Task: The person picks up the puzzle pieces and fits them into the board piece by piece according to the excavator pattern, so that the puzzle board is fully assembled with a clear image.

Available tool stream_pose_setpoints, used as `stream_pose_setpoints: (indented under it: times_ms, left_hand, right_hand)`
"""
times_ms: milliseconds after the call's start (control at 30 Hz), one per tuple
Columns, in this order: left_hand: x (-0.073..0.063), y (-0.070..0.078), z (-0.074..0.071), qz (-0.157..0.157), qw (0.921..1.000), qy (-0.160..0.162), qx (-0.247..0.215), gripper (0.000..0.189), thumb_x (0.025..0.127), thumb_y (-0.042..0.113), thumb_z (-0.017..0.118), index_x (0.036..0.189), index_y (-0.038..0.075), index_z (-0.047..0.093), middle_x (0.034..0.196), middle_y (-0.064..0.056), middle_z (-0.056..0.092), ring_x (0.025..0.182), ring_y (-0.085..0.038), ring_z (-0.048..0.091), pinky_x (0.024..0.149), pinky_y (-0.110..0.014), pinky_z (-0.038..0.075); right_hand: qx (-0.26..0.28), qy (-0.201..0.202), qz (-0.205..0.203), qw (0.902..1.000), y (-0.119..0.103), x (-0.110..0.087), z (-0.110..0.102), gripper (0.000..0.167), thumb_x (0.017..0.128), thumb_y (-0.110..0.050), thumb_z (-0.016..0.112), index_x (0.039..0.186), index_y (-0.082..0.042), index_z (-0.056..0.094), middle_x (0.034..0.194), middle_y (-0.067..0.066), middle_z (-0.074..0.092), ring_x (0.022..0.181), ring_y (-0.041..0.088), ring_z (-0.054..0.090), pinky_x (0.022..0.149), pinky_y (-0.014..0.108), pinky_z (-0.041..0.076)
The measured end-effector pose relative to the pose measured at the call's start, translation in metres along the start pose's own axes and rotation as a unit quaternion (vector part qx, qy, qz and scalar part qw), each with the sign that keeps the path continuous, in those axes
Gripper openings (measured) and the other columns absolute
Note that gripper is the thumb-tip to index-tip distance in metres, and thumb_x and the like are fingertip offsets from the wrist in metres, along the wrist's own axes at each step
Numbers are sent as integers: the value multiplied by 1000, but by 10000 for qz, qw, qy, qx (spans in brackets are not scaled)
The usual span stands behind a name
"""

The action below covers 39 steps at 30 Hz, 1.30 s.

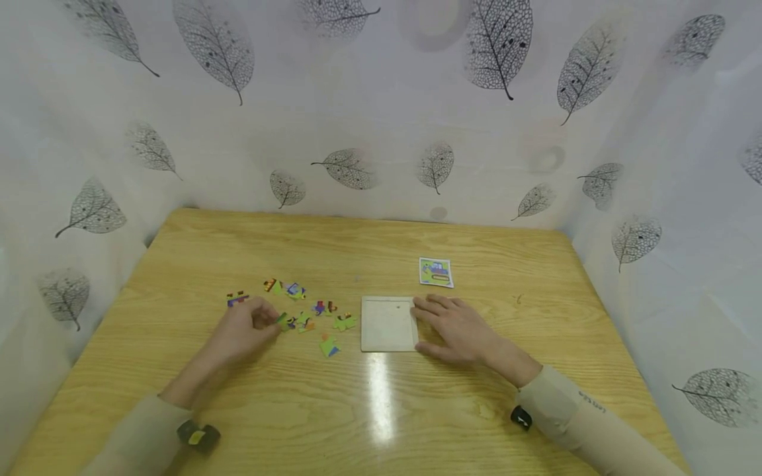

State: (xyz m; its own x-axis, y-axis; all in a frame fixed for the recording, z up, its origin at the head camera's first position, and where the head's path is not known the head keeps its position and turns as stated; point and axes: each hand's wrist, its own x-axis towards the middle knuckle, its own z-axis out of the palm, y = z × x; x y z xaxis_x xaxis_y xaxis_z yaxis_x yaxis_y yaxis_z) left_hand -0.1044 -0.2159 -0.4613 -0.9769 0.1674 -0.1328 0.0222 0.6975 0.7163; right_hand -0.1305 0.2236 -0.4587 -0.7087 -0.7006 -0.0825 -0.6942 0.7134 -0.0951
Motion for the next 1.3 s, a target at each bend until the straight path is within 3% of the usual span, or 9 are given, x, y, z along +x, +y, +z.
stream_pose_setpoints:
  times_ms: [133,333,733,1033,1300]
  left_hand:
    - [2,4,2,24,9998,67,-169,19,93,14,77,109,6,71,105,-10,74,95,-18,67,81,-23,53]
    - [13,17,10,309,9986,4,-432,16,96,12,74,109,4,72,99,-9,73,88,-15,64,74,-22,53]
    - [46,51,45,871,9936,-390,-611,14,95,11,73,107,4,72,98,-9,72,85,-14,61,72,-21,51]
    - [65,72,66,753,9912,-805,-728,11,97,12,71,107,7,72,99,-7,72,87,-15,63,79,-28,55]
    - [82,82,83,704,9908,-882,-749,11,93,7,70,104,8,73,99,-6,72,89,-14,64,81,-26,57]
  right_hand:
    - [1,17,-9,10000,-1,1,-1,70,101,-56,61,155,-11,52,163,12,50,149,40,49,117,61,46]
    - [28,-46,49,10000,-1,1,0,71,101,-56,61,156,-12,51,164,11,49,150,39,47,118,62,45]
    - [12,-53,54,10000,0,1,1,71,102,-59,59,156,-13,51,165,10,48,151,38,47,118,60,45]
    - [85,-44,71,9999,1,1,3,71,101,-58,60,156,-14,51,165,10,48,151,38,47,118,61,45]
    - [74,43,38,10000,0,0,2,71,101,-57,61,155,-13,52,164,11,49,150,39,49,118,60,45]
